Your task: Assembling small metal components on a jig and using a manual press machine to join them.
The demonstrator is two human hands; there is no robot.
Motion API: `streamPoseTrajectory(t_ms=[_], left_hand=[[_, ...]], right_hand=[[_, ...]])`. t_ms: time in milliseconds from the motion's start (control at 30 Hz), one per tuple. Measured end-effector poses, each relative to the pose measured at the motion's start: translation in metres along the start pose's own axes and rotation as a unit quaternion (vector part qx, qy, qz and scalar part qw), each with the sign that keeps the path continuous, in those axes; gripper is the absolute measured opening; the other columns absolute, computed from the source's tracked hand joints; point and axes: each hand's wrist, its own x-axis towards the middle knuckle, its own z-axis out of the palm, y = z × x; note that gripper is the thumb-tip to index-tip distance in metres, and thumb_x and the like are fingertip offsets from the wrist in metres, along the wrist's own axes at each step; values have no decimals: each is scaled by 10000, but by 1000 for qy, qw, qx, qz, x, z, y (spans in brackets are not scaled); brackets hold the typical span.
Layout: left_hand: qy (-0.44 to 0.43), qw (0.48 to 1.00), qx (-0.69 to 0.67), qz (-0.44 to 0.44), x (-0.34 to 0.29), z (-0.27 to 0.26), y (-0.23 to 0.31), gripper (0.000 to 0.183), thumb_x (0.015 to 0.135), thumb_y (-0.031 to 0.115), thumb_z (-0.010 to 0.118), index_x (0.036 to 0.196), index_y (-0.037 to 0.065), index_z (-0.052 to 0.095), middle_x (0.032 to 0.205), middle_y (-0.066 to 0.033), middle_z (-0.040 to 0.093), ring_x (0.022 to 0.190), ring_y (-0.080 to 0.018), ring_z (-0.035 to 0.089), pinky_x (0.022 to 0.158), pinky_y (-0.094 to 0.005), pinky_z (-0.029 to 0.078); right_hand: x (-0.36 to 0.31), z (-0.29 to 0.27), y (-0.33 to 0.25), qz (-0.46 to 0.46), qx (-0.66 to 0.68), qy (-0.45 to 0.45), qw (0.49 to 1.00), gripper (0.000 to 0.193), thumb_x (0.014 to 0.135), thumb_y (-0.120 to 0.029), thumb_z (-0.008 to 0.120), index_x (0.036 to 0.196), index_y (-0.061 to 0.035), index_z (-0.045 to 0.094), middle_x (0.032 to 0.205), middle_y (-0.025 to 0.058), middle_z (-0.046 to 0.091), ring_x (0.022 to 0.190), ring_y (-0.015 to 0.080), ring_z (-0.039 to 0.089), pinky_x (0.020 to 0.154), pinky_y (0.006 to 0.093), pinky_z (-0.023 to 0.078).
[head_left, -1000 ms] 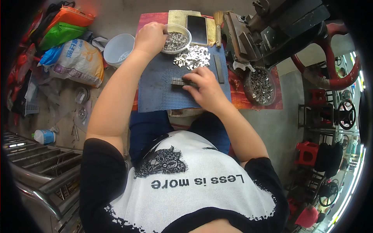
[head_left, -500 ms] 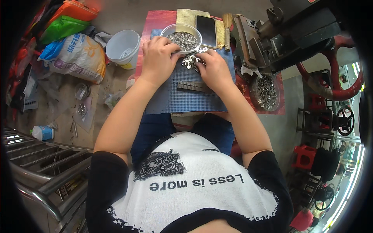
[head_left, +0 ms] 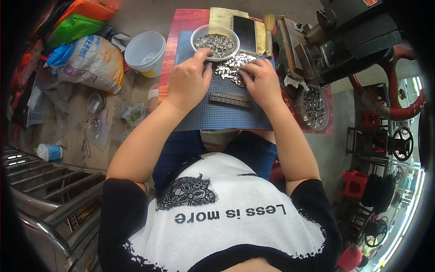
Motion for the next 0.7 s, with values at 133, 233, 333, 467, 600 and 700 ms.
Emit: streamPoseTrajectory(t_ms=[133,233,333,467,600,700], left_hand=[[-28,1000,10,3,-1,3,0,193,875,98,646,1068,94,645,842,-159,690,789,-363,674,689,-457,528],[14,999,7,45,0,6,0,144,874,102,648,1017,89,659,841,-165,689,796,-360,675,687,-456,529],[-18,999,17,44,-3,9,-8,122,888,118,623,992,90,681,857,-164,695,804,-363,675,700,-468,531],[-77,996,42,5,-7,15,-15,158,873,119,649,1002,60,719,912,-172,707,840,-368,675,743,-451,534],[-109,993,48,-11,-4,16,-13,174,871,131,651,1014,66,724,918,-184,707,863,-369,677,768,-457,532],[-111,993,40,-20,-4,15,-11,159,882,155,634,994,78,717,908,-170,711,866,-366,679,767,-466,536]], right_hand=[[-1,1,-8,10,4,17,1000,106,798,-127,742,890,-74,746,941,79,664,949,288,598,837,391,508],[1,9,-25,-43,73,3,996,124,787,-114,764,904,-75,753,934,75,662,933,287,594,839,384,493],[2,15,-29,-50,55,-30,997,130,785,-113,762,913,-89,761,936,75,661,941,287,589,841,389,492],[3,11,-29,-46,51,-49,996,123,809,-101,737,907,-35,704,957,106,639,968,310,577,870,396,477],[-6,0,-16,-27,90,-49,994,134,837,-106,707,924,-19,652,990,128,614,986,330,553,887,407,461],[-15,-24,-6,12,104,-72,992,130,864,-120,696,928,-19,644,1010,137,609,1023,335,548,910,410,447]])
